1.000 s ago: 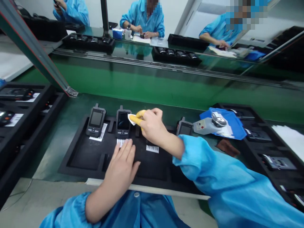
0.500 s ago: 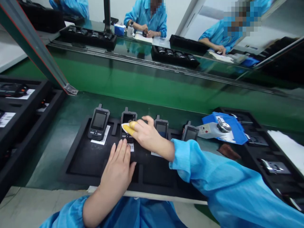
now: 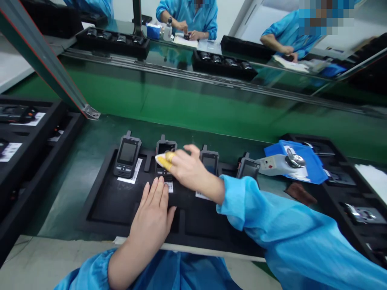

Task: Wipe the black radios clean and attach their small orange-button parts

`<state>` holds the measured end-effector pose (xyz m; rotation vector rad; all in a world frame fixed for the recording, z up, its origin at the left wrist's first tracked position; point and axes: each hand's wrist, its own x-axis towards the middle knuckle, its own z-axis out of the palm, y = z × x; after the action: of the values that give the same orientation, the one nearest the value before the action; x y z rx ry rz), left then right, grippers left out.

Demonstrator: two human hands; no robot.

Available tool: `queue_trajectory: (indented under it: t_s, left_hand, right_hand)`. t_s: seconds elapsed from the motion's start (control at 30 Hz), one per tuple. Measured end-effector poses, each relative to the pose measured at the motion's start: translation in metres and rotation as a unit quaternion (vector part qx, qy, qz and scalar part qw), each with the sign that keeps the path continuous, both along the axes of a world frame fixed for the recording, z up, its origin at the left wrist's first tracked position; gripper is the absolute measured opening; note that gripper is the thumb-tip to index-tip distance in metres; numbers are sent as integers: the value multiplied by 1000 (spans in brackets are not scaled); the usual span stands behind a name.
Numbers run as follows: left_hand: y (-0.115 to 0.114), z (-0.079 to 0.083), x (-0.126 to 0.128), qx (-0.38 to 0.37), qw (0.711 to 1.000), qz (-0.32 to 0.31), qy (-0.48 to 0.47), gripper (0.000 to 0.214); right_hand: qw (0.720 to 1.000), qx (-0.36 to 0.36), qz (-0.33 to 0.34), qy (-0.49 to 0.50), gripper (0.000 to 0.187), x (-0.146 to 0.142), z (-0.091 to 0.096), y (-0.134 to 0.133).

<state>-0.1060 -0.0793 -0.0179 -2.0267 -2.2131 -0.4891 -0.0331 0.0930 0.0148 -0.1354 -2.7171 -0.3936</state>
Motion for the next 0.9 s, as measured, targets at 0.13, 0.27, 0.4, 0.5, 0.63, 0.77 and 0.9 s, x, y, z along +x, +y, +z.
queue_trajectory:
  t_s: [0.13,0.27,0.4,0.5,0.63,0.77,0.9]
  left_hand:
    - [0,1,0,12,1000,-10,14,43]
    - [0,1,0,8,1000,-7,6,46]
    - [0,-1,0,4,1000,-4,-9,46]
    - [0,-2,1,9,1000,-1,-19,46]
    - [-7,2,-5,51,997,3,-49,42]
    - [-22,7,-32,73,995,55,-34,39]
    - [-35,3,-63,57,989,136,-7,45]
  right_hand:
    - [997,4,-72,25,28,-1,3,19]
    - [995,-54,-79,3,29,13,-9,1]
    - [993,-104,-55,-18,25,26,-19,-28]
    - [992,-114,-50,-37,25,30,-16,-39]
    - [992,-107,-60,-21,26,20,1,-33]
    - [996,-68,-56,9,29,-17,17,-19]
    - [996,-76,-49,1,30,-69,20,-12]
